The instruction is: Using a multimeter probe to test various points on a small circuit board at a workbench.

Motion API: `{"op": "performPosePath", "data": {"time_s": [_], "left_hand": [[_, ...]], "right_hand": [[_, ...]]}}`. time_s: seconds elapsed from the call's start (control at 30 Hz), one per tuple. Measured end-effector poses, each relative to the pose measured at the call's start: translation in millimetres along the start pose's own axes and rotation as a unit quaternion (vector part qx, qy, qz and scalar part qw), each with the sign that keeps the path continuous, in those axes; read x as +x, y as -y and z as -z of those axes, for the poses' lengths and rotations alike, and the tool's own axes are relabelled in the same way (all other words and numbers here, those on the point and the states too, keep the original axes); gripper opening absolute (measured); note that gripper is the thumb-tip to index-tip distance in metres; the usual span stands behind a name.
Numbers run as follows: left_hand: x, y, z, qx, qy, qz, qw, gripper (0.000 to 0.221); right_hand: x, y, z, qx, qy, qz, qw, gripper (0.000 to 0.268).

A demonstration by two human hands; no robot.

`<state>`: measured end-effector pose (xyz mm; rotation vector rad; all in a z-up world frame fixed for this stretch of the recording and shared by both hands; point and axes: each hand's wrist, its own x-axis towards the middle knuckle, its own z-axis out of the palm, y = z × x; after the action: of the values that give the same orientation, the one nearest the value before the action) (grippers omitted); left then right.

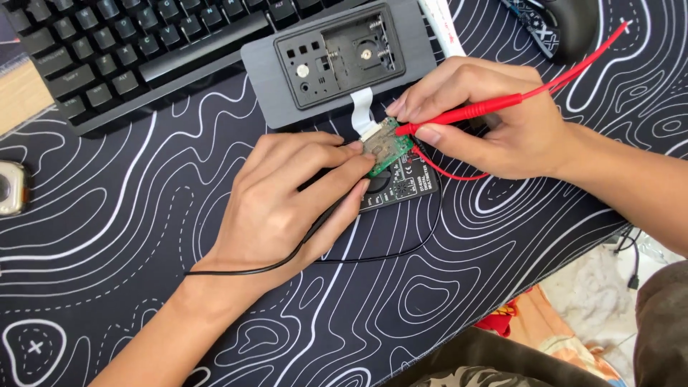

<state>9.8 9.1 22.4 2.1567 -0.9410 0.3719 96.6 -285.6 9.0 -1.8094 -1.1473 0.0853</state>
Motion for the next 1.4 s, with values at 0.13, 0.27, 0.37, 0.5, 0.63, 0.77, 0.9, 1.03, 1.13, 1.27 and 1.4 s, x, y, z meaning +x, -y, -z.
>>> {"op": "performPosePath", "data": {"time_s": [0.13,0.27,0.37,0.5,0.63,0.77,0.9,1.03,1.13,1.27,1.4], "left_hand": [[0,0,-4,0.008,0.003,-0.001,1.000,0.015],[0,2,-6,0.032,-0.012,-0.014,0.999,0.015],[-1,3,-1,0.006,0.007,-0.003,1.000,0.019],[-1,3,-5,0.019,0.003,-0.011,1.000,0.016],[-1,3,-9,0.077,-0.014,-0.028,0.996,0.015],[-3,2,-1,0.026,0.002,-0.014,1.000,0.016],[-2,2,-6,0.035,-0.012,-0.005,0.999,0.012],[-6,2,-5,0.006,-0.025,-0.003,1.000,0.013],[-5,5,-4,-0.032,-0.019,0.005,0.999,0.014],[-6,6,-2,-0.078,-0.014,0.044,0.996,0.026],[-6,7,-1,-0.101,-0.019,0.062,0.993,0.014]], "right_hand": [[-2,2,-1,0.024,0.001,-0.006,1.000,0.011],[1,3,-3,0.046,-0.002,-0.006,0.999,0.012],[0,0,-2,0.055,0.006,0.003,0.998,0.014],[0,2,-3,0.063,0.002,-0.008,0.998,0.014],[-1,2,-3,0.063,0.000,-0.015,0.998,0.013],[-1,1,-4,0.061,-0.004,-0.018,0.998,0.013],[-2,2,-3,0.071,0.008,-0.002,0.997,0.013],[-6,0,-3,0.049,0.001,-0.015,0.999,0.010],[-8,-2,0,0.034,0.005,-0.008,0.999,0.012],[-8,-3,1,0.026,0.010,0.001,1.000,0.012],[-8,0,2,0.026,0.008,-0.004,1.000,0.010]]}}
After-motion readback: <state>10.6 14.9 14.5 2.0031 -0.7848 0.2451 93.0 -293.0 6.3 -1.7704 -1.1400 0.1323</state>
